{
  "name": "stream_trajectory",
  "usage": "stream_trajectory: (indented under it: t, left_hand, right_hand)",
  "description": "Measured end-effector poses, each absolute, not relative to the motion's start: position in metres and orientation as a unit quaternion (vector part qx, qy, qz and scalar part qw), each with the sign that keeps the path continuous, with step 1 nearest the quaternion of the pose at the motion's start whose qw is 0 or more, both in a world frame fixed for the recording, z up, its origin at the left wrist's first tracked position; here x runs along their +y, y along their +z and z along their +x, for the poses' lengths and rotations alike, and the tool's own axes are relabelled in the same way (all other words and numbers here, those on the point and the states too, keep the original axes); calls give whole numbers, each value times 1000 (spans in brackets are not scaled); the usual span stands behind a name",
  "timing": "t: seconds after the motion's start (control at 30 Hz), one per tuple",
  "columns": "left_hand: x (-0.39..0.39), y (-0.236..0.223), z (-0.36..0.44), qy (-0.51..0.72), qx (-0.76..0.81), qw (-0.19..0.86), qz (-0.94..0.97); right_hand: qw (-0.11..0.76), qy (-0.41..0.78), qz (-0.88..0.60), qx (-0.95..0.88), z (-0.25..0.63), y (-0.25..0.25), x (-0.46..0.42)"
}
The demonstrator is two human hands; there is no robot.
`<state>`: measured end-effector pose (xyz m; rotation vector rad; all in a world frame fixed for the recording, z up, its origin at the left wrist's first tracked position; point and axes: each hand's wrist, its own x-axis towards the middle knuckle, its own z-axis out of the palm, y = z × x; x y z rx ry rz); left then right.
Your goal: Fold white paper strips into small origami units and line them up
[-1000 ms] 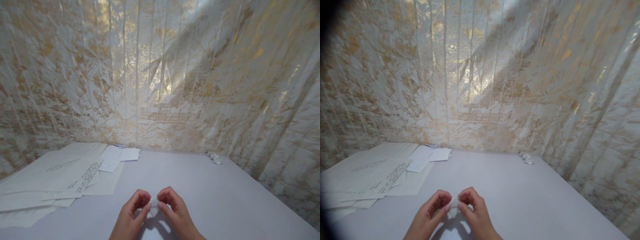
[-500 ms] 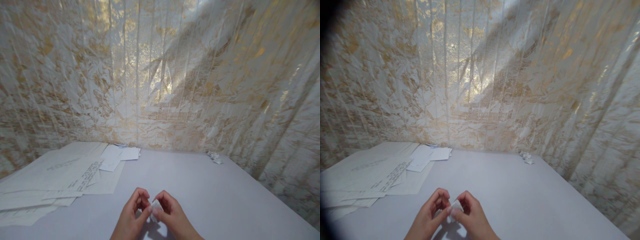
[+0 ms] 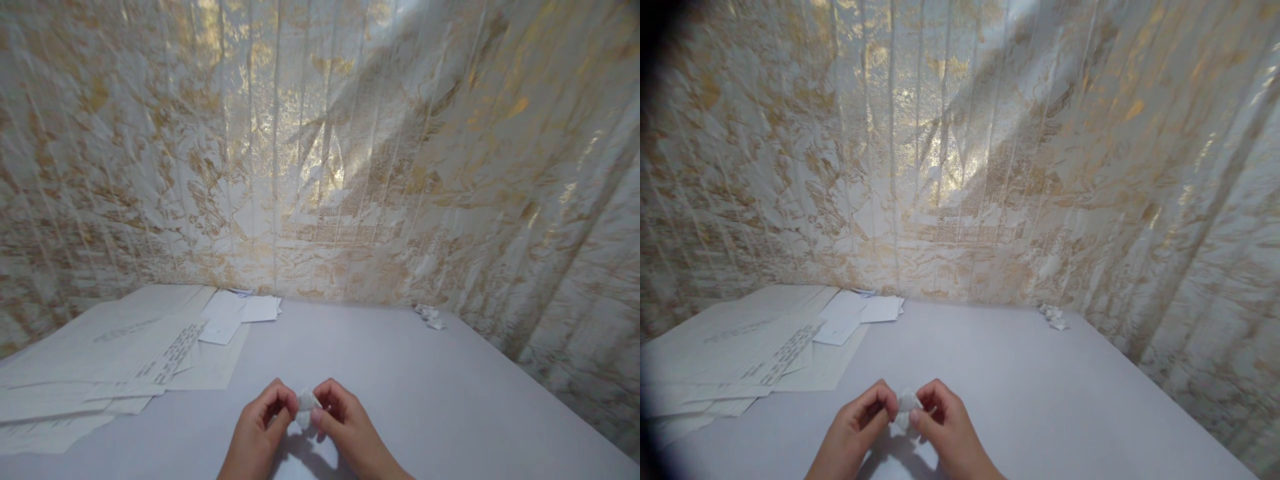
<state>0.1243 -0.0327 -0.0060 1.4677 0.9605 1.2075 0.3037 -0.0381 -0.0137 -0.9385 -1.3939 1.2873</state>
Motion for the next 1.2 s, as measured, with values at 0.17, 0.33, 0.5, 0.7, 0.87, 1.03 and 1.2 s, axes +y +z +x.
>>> stream_trajectory:
  t: [0.17, 0.33, 0.5, 0.7, 0.87, 1.03, 1.2]
  left_hand:
    - [-39, -8, 131, 479, 362, 518, 609]
    - [-47, -13, 138, 433, 307, 593, 605]
    - [-39, -10, 135, 460, 334, 624, 536]
    - [-23, -6, 131, 416, 374, 657, 505]
    - [-23, -9, 132, 395, 361, 677, 505]
    - [-23, -12, 134, 374, 342, 698, 505]
    - [-26, -12, 135, 362, 323, 701, 522]
  right_hand:
    - [536, 361, -386, -658, 305, -12, -44]
    - [459, 99, -357, -808, 311, -13, -47]
    - [406, 76, -341, -844, 310, -12, -45]
    - [440, 224, -286, -821, 321, 0, -39]
    - [449, 248, -300, -804, 325, -1, -35]
    - [458, 230, -282, -811, 322, -4, -36]
    - [475, 291, -350, -753, 318, -5, -38]
